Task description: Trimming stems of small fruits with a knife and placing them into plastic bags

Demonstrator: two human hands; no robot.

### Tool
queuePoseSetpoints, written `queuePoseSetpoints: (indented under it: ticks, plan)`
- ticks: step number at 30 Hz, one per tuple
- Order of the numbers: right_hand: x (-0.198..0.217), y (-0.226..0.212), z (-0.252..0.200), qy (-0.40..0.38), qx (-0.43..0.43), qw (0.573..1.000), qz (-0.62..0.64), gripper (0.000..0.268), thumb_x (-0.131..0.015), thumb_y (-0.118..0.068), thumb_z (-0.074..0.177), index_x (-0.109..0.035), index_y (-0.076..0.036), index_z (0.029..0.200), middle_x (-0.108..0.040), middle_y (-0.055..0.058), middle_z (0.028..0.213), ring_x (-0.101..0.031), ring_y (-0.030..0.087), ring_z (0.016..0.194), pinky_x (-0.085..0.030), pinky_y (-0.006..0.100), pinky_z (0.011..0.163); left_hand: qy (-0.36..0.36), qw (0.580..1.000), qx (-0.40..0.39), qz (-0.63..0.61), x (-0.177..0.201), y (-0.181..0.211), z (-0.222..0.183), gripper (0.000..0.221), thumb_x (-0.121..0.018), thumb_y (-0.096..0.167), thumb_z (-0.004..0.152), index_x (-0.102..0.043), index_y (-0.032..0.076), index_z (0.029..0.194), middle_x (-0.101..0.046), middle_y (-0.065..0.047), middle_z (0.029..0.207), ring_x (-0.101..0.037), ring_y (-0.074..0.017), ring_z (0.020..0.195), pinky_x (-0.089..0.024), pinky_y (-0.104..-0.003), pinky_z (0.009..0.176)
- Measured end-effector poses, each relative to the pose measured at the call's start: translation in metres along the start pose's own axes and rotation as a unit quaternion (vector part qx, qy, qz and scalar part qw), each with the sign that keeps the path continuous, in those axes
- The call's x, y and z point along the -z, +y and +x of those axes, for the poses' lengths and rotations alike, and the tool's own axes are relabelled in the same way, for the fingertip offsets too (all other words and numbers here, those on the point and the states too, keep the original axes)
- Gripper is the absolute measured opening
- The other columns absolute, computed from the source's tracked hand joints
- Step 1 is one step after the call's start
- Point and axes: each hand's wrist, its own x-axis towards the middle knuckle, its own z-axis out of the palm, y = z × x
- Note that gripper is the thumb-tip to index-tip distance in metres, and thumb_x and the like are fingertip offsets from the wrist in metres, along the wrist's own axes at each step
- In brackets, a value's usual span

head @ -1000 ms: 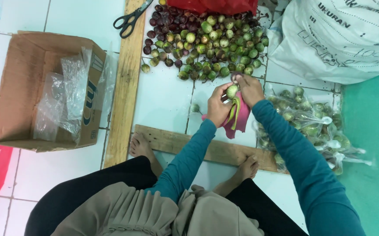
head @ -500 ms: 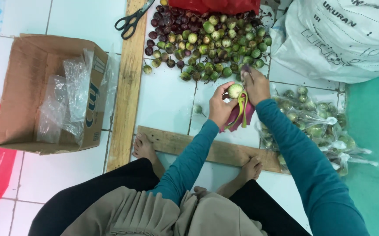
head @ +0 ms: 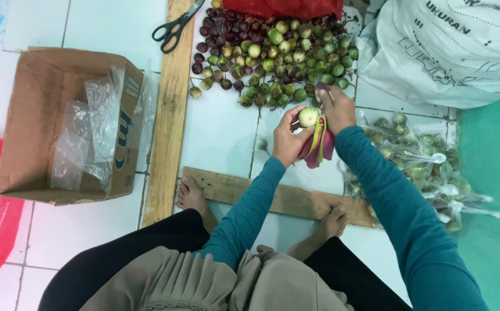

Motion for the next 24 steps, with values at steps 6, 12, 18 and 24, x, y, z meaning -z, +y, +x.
queuePoseSetpoints:
  ticks: [6, 12, 18, 24]
  plan:
    - [0.012, -0.072, -0.046, 0.027, 0.161, 0.985, -0.065, 0.032, -0.06, -0.038, 0.11, -0.067, -0.028, 0.139, -0.061, 0.012, 0.132, -0.068, 0.045, 0.107, -0.057, 0.058, 0.088, -0.046, 0.979, 0.084, -0.181, 0.009, -0.017, 0.017, 0.048, -0.073, 0.025, 0.104, -0.055, 0.01, 0.145, -0.071, -0.014, 0.115, -0.07, -0.0177, 0.104, -0.061, -0.032, 0.088]
    - [0.007, -0.045, -0.025, -0.069, 0.002, 0.997, 0.039, 0.035, -0.053, -0.043, 0.113, -0.071, -0.013, 0.12, -0.071, 0.022, 0.107, -0.064, 0.049, 0.11, -0.05, 0.062, 0.096, -0.13, 0.965, 0.103, -0.202, 0.015, -0.016, 0.005, 0.049, -0.07, 0.031, 0.106, -0.055, 0.001, 0.141, -0.07, -0.021, 0.107, -0.07, -0.0233, 0.093, -0.062, -0.035, 0.079]
    - [0.043, -0.081, -0.02, -0.004, 0.1, 0.992, 0.079, 0.024, -0.066, -0.036, 0.111, -0.076, -0.019, 0.125, -0.073, 0.015, 0.108, -0.069, 0.044, 0.108, -0.056, 0.052, 0.091, -0.085, 0.948, 0.189, -0.243, 0.019, -0.016, 0.024, 0.045, -0.059, 0.043, 0.109, -0.059, 0.001, 0.123, -0.07, -0.02, 0.096, -0.07, -0.0234, 0.081, -0.06, -0.031, 0.066]
    - [0.039, -0.078, -0.024, 0.002, 0.184, 0.981, 0.056, 0.027, -0.07, -0.029, 0.108, -0.075, -0.016, 0.131, -0.069, 0.022, 0.113, -0.066, 0.05, 0.104, -0.055, 0.058, 0.084, -0.095, 0.904, 0.26, -0.326, 0.035, -0.014, 0.027, 0.056, -0.055, 0.061, 0.105, -0.068, 0.006, 0.106, -0.072, -0.008, 0.086, -0.07, -0.0179, 0.073, -0.057, -0.026, 0.062]
